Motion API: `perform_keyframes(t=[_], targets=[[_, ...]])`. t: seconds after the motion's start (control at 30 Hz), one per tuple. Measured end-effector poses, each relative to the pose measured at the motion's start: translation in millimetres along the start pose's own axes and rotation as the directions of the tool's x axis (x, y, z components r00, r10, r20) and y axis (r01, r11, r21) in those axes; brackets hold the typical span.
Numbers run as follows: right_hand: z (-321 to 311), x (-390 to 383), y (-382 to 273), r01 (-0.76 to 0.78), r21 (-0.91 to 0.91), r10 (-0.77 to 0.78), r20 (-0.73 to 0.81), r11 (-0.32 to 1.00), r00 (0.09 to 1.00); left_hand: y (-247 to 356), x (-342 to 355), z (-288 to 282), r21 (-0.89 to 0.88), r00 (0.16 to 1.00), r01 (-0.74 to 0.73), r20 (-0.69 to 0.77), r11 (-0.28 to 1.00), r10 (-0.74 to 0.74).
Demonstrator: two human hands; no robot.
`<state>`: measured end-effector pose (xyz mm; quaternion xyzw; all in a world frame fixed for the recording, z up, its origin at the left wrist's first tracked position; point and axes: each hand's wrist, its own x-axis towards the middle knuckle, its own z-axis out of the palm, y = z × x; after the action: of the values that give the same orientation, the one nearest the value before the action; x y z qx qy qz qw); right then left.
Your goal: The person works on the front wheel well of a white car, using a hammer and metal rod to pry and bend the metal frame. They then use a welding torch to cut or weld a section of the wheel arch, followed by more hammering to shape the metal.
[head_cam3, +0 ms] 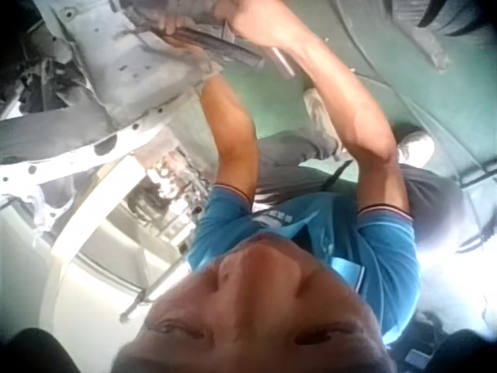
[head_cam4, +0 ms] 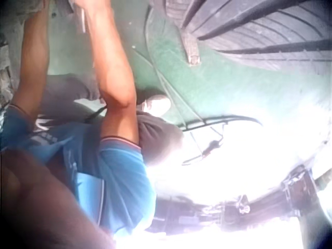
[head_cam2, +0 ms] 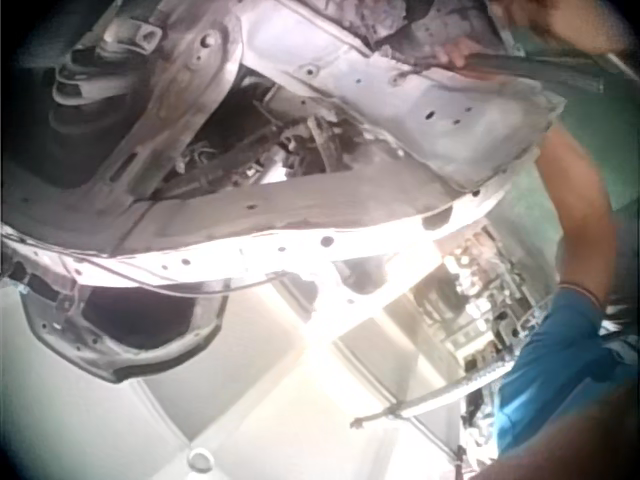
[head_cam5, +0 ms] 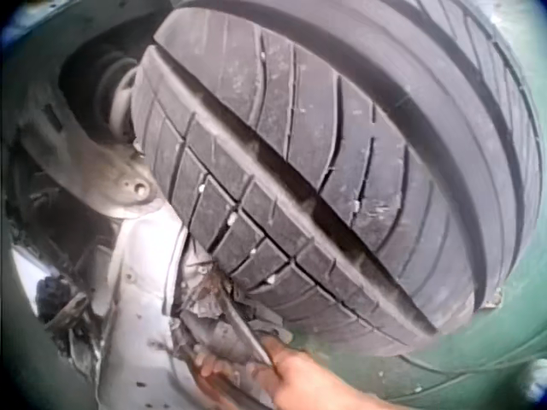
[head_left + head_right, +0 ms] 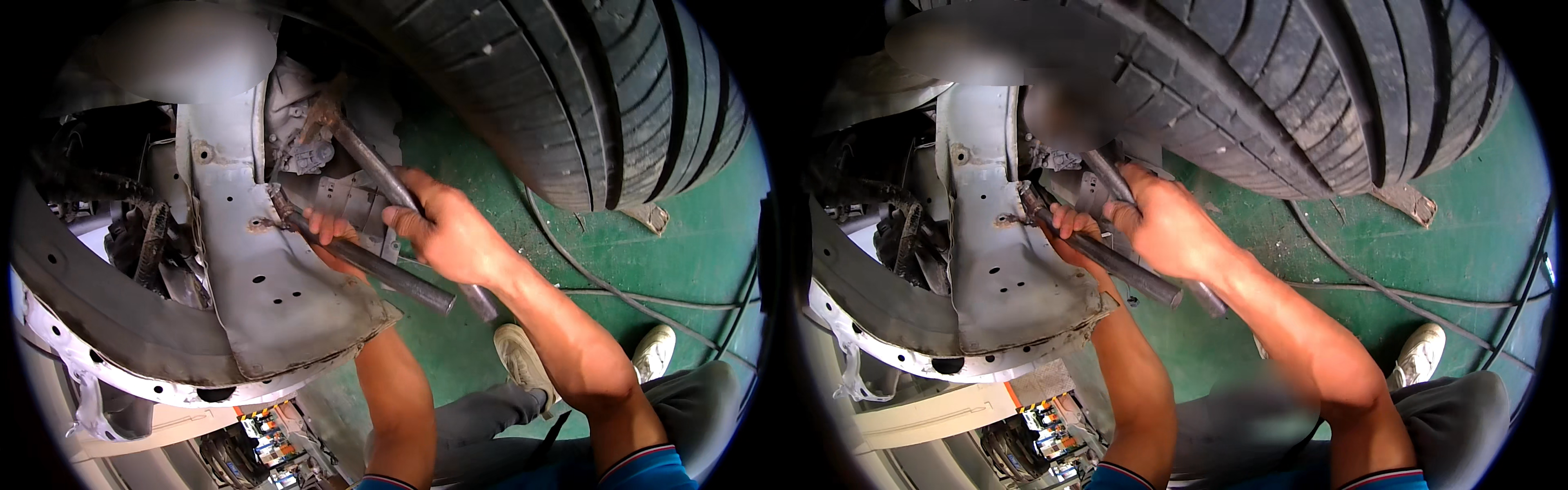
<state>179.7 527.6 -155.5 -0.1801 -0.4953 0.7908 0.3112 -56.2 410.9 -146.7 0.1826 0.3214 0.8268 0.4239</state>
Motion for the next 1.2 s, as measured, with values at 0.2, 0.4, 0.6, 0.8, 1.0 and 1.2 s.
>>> perform_keyframes(t=[0.2,0.4,0.6,0.8,1.0,1.2], targets=[[10,3,-15,0.107,0.072,-0.107,-0.011,0.992,0.994,2,-7,-6,-0.04,0.982,0.115,0.156,0.993,-0.107],[23,22,-25,0.011,-0.175,0.021,0.179,0.985,0.984,-4,-11,-25,-0.054,0.971,0.149,0.2,0.987,-0.135],[50,34,-20,0.171,-0.323,-0.123,0.166,0.931,0.978,7,-18,-28,-0.04,0.965,0.158,0.22,0.987,-0.146],[50,39,-20,0.076,-0.39,0.015,0.227,0.918,0.974,6,-14,-31,-0.045,0.957,0.177,0.239,0.983,-0.161],[37,37,-21,0.103,-0.179,-0.059,0.235,0.978,0.97,15,-15,-29,-0.051,0.954,0.184,0.248,0.982,-0.166],[21,41,-35,0.081,-0.254,-0.07,0.05,0.964,0.996,-1,-6,-37,-0.094,0.948,0.217,0.259,0.972,-0.187]])
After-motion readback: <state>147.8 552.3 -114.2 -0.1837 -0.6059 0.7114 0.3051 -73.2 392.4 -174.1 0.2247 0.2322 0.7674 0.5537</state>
